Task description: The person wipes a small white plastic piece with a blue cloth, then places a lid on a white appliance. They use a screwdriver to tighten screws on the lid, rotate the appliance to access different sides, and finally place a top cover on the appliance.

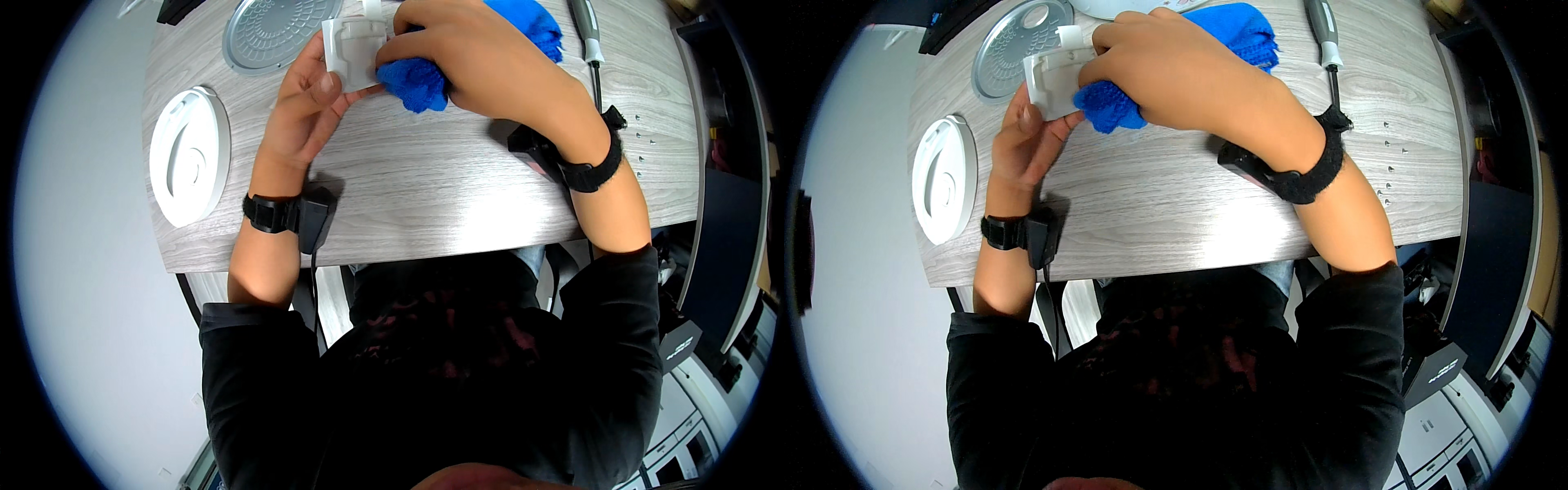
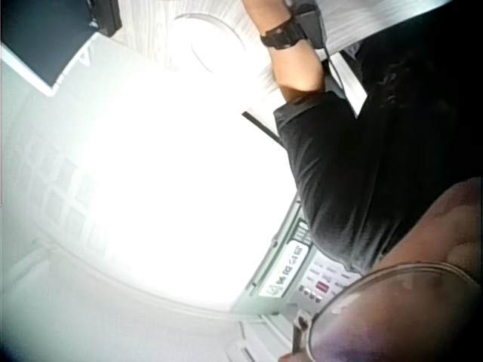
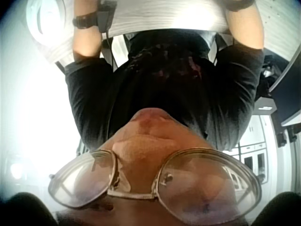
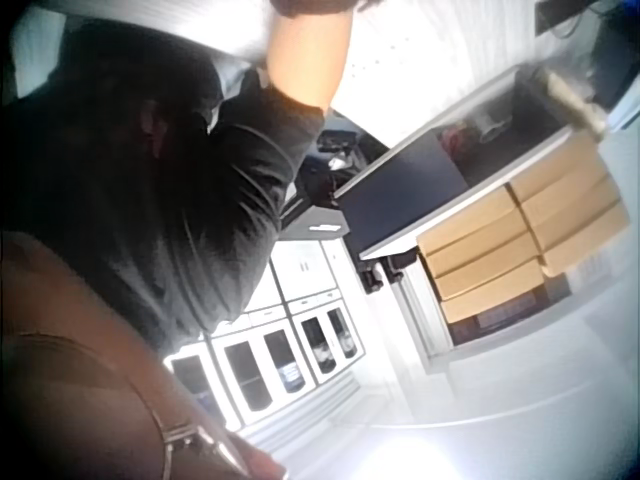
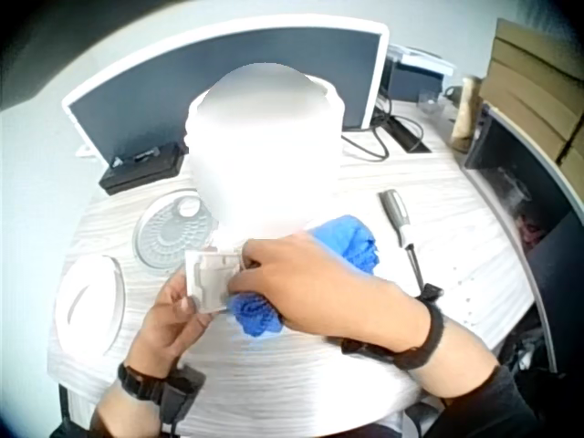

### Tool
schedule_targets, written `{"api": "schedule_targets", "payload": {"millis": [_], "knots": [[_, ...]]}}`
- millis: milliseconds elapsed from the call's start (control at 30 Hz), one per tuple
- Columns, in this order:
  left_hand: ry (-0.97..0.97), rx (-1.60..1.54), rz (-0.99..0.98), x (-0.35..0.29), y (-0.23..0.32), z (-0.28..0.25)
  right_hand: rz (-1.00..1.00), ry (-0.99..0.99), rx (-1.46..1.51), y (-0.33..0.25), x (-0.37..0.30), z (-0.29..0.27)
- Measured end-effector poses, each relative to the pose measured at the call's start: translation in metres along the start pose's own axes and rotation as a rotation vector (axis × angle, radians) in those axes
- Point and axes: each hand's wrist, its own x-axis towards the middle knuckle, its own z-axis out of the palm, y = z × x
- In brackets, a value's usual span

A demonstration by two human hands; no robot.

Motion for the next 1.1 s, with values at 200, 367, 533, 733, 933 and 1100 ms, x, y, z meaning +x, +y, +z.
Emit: {"api": "schedule_targets", "payload": {"millis": [200,367,533,733,933,1100], "knots": [[-0.043,-0.047,-0.044,-0.002,0.000,-0.007,-0.002,0.066,0.011,0.003,-0.001,-0.003],[-0.058,-0.083,-0.077,-0.002,0.010,0.000,0.015,0.123,-0.065,-0.001,0.000,-0.020],[-0.002,0.062,-0.074,0.001,0.013,0.020,0.046,0.274,-0.259,0.003,0.000,-0.019],[0.035,0.250,-0.157,0.017,0.011,0.051,0.019,0.310,-0.129,-0.005,-0.023,-0.095],[-0.021,0.678,-0.175,0.081,0.018,0.118,0.182,0.274,-0.279,0.008,-0.092,-0.160],[-0.239,1.058,0.171,0.142,-0.027,0.174,0.538,0.322,-0.351,0.042,-0.187,-0.175]]}}
